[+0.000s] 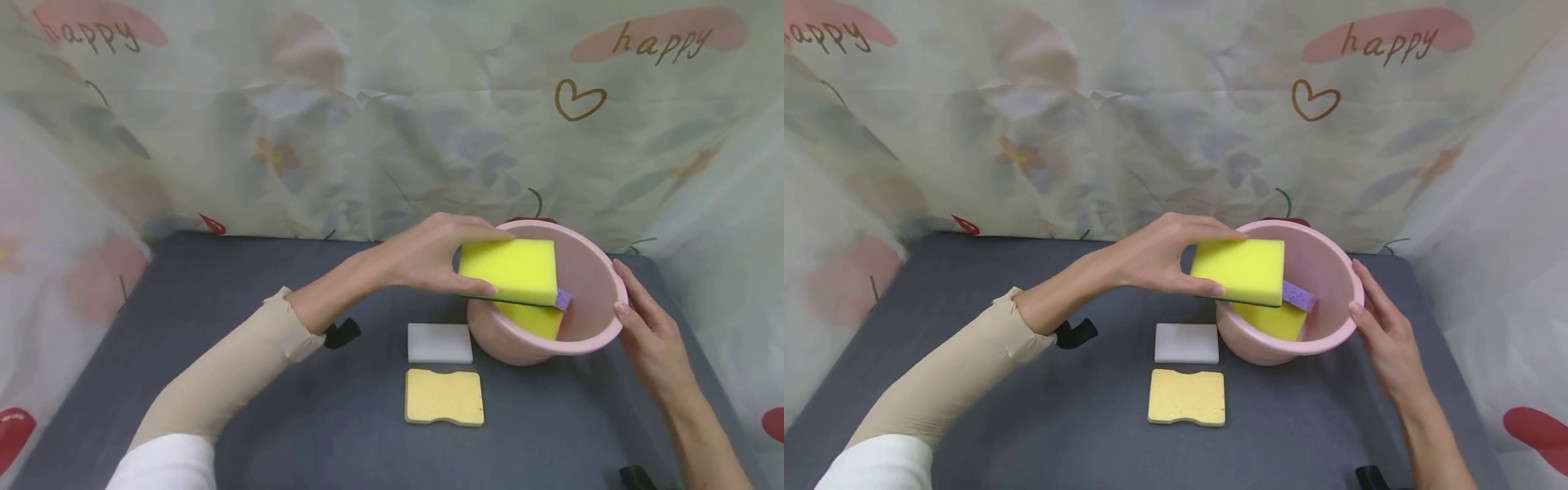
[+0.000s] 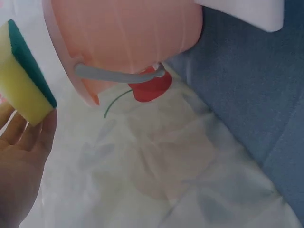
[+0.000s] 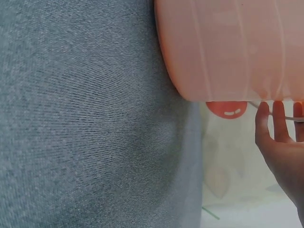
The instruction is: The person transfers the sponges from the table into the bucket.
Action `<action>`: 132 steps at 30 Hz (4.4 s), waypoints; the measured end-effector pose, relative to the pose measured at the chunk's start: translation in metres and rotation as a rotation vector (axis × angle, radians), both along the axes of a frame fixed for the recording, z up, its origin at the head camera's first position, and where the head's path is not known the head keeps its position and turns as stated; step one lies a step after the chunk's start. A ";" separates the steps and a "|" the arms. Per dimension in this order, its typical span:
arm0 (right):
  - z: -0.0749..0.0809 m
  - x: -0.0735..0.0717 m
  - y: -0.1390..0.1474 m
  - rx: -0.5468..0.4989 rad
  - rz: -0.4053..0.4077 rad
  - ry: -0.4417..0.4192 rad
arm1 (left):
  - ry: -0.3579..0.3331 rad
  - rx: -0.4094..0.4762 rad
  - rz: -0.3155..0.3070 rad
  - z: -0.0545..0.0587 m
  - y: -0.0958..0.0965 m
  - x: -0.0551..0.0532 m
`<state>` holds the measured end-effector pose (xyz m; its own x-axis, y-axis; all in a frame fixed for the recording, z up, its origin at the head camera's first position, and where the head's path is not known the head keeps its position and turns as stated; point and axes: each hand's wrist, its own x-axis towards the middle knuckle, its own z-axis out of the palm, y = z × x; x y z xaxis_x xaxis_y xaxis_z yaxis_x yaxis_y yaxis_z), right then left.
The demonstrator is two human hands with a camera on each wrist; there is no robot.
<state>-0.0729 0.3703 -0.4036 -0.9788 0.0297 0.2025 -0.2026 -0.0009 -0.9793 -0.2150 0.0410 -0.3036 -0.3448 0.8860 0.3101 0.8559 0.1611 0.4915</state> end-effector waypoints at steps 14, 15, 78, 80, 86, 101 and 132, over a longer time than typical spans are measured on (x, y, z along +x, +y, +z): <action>-0.003 -0.004 -0.003 -0.031 -0.005 0.028 | -0.034 -0.137 -0.061 0.000 0.051 -0.007; -0.003 -0.004 -0.003 -0.026 -0.009 0.026 | -0.037 -0.146 -0.069 -0.002 0.054 -0.007; -0.003 0.000 -0.004 -0.053 -0.034 0.018 | 0.153 0.025 0.160 -0.072 -0.042 0.021; -0.003 -0.001 -0.004 -0.053 -0.032 0.020 | 0.138 0.025 0.167 -0.077 -0.047 0.023; -0.004 -0.001 -0.003 -0.066 -0.029 0.022 | 0.066 -0.040 0.190 -0.095 -0.055 0.029; -0.003 0.001 -0.004 -0.057 -0.041 0.021 | -0.198 -0.209 0.210 -0.138 -0.063 0.037; -0.004 0.000 -0.002 0.008 -0.041 0.032 | -0.271 -0.288 0.268 -0.141 -0.062 0.039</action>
